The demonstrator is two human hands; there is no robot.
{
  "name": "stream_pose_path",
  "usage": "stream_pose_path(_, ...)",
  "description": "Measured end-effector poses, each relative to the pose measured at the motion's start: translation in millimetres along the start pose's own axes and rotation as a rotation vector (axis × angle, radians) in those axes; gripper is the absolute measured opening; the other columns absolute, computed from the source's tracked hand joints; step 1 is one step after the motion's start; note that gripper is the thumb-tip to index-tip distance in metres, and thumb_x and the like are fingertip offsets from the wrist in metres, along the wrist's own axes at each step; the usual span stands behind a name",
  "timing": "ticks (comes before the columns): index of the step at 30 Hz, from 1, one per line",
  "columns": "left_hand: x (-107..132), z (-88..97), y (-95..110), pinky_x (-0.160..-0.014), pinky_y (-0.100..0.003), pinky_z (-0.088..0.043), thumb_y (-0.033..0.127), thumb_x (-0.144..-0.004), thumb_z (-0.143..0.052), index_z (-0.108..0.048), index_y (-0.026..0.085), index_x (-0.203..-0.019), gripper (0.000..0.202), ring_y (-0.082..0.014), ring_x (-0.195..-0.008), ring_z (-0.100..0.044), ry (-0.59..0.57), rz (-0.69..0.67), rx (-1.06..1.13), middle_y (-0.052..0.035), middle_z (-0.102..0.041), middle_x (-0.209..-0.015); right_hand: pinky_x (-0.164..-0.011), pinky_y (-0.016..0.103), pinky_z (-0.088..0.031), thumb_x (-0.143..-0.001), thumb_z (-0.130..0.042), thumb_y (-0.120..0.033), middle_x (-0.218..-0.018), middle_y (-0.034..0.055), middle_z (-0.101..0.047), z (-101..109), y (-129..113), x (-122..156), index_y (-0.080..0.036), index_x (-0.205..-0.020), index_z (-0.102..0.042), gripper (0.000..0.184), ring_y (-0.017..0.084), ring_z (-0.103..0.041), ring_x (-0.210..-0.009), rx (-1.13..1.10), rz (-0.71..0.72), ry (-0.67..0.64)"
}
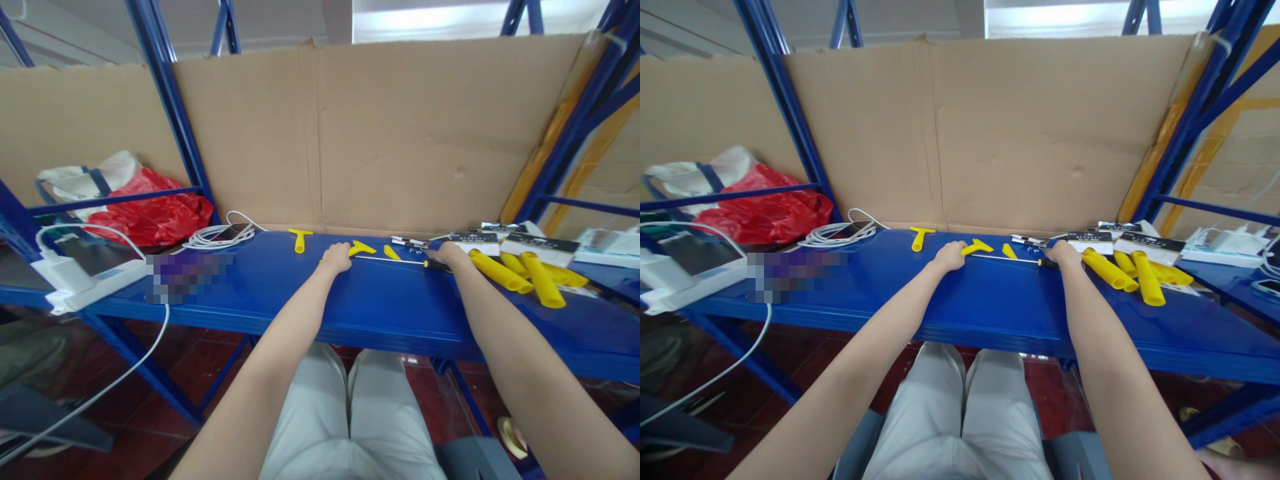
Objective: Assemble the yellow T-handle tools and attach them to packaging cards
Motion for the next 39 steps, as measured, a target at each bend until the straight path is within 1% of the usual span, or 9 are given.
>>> stream_pose_path(6, -0.7, -0.1, -0.6, -0.095, -0.033, -0.047, 0.013, -0.083, -0.052, -0.057, 0.016, -0.126, 0.043, -0.0264, -0.117, -0.058, 0.008, 0.004, 0.004, -0.0128, -0.062, -0.126, -0.085, 0.037, -0.051, -0.078, -0.064, -0.027, -0.113, 0.0243, -0.065, 5.4, -0.5, 7.8, -0.005, -0.119, -0.066, 0.047, 0.031, -0.063, -0.106, -0.012, -0.005, 0.003)
stream_pose_path(11, -0.6, 0.2, -0.6, -0.094, -0.035, -0.047, 0.012, -0.083, -0.051, -0.058, 0.016, -0.125, 0.042, -0.0271, -0.116, -0.059, 0.008, 0.004, 0.023, -0.0135, -0.063, -0.125, -0.082, 0.037, -0.052, -0.078, -0.064, -0.031, -0.111, 0.024, -0.066, 8.6, 0.1, 13.3, -0.006, -0.116, -0.067, 0.046, 0.031, -0.064, -0.104, -0.017, -0.015, 0.029)
stream_pose_path(18, -1.2, -0.3, 0.2, -0.096, -0.036, -0.047, 0.011, -0.083, -0.051, -0.058, 0.014, -0.126, 0.043, -0.0276, -0.117, -0.058, 0.001, -0.008, 0.026, -0.0139, -0.062, -0.126, -0.09, 0.048, -0.048, -0.073, -0.068, -0.034, -0.111, 0.021, -0.066, 7.8, 3.3, 11.1, -0.012, -0.112, -0.068, 0.045, 0.034, -0.061, -0.109, -0.046, -0.063, 0.041)
stream_pose_path(22, -2.0, -1.3, -0.6, -0.097, -0.036, -0.047, 0.012, -0.084, -0.051, -0.058, 0.016, -0.125, 0.042, -0.0266, -0.117, -0.058, 0.006, -0.006, 0.028, -0.0135, -0.063, -0.126, -0.092, 0.052, -0.045, -0.071, -0.07, -0.036, -0.106, 0.0214, -0.066, 14.0, 7.1, 8.9, -0.012, -0.102, -0.069, 0.039, 0.036, -0.061, -0.108, -0.162, -0.098, 0.148)
stream_pose_path(25, -2.2, -1.9, -1.0, -0.097, -0.035, -0.047, 0.013, -0.084, -0.051, -0.058, 0.017, -0.125, 0.042, -0.0259, -0.117, -0.058, 0.002, -0.005, 0.021, -0.0124, -0.063, -0.126, -0.093, 0.053, -0.043, -0.073, -0.068, -0.032, -0.106, 0.023, -0.066, 19.2, 14.1, 10.0, -0.011, -0.097, -0.067, 0.031, 0.036, -0.061, -0.107, -0.273, -0.151, 0.233)
stream_pose_path(28, -1.7, -1.6, -0.9, -0.097, -0.034, -0.047, 0.013, -0.084, -0.05, -0.058, 0.017, -0.126, 0.043, -0.0254, -0.118, -0.058, 0.001, -0.003, 0.006, -0.0116, -0.062, -0.127, -0.091, 0.049, -0.045, -0.077, -0.062, -0.027, -0.105, 0.0206, -0.065, 26.0, 17.6, 12.7, -0.014, -0.093, -0.063, 0.021, 0.034, -0.061, -0.106, -0.379, -0.133, 0.312)
stream_pose_path(33, 1.5, 1.6, 0.3, -0.097, -0.032, -0.047, 0.013, -0.085, -0.05, -0.057, 0.017, -0.127, 0.043, -0.0243, -0.118, -0.057, -0.003, 0.005, -0.023, -0.0106, -0.062, -0.128, -0.088, 0.039, -0.046, -0.077, -0.056, -0.014, -0.089, 0.0101, -0.064, 39.2, 8.2, 15.8, -0.018, -0.089, -0.057, 0.013, 0.024, -0.062, -0.091, -0.586, 0.035, 0.44)
stream_pose_path(36, 4.2, 5.9, -0.8, -0.096, -0.031, -0.047, 0.014, -0.085, -0.051, -0.059, 0.02, -0.125, 0.041, -0.023, -0.118, -0.058, 0.004, 0.036, -0.036, -0.0088, -0.063, -0.126, -0.079, 0.034, -0.05, -0.077, -0.055, -0.013, -0.077, 0.0049, -0.061, 33.9, -4.2, 15.3, -0.017, -0.087, -0.055, 0.011, 0.019, -0.06, -0.076, -0.766, 0.075, 0.386)
stream_pose_path(39, 5.3, 11.7, -1.4, -0.096, -0.032, -0.047, 0.014, -0.084, -0.054, -0.059, 0.02, -0.124, 0.041, -0.0242, -0.117, -0.057, 0.054, 0.055, -0.028, -0.0096, -0.063, -0.126, -0.063, 0.028, -0.049, -0.077, -0.057, -0.014, -0.07, 0.0015, -0.058, 22.3, -24.2, 20.2, -0.016, -0.091, -0.055, 0.014, 0.014, -0.055, -0.061, -0.933, 0.115, 0.239)
Point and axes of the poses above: each hand's wrist, its own x-axis away from the middle knuckle, its own z-axis out of the back of the hand, y = z × x, the point moved 8 cm from there along -x, towards the middle knuckle
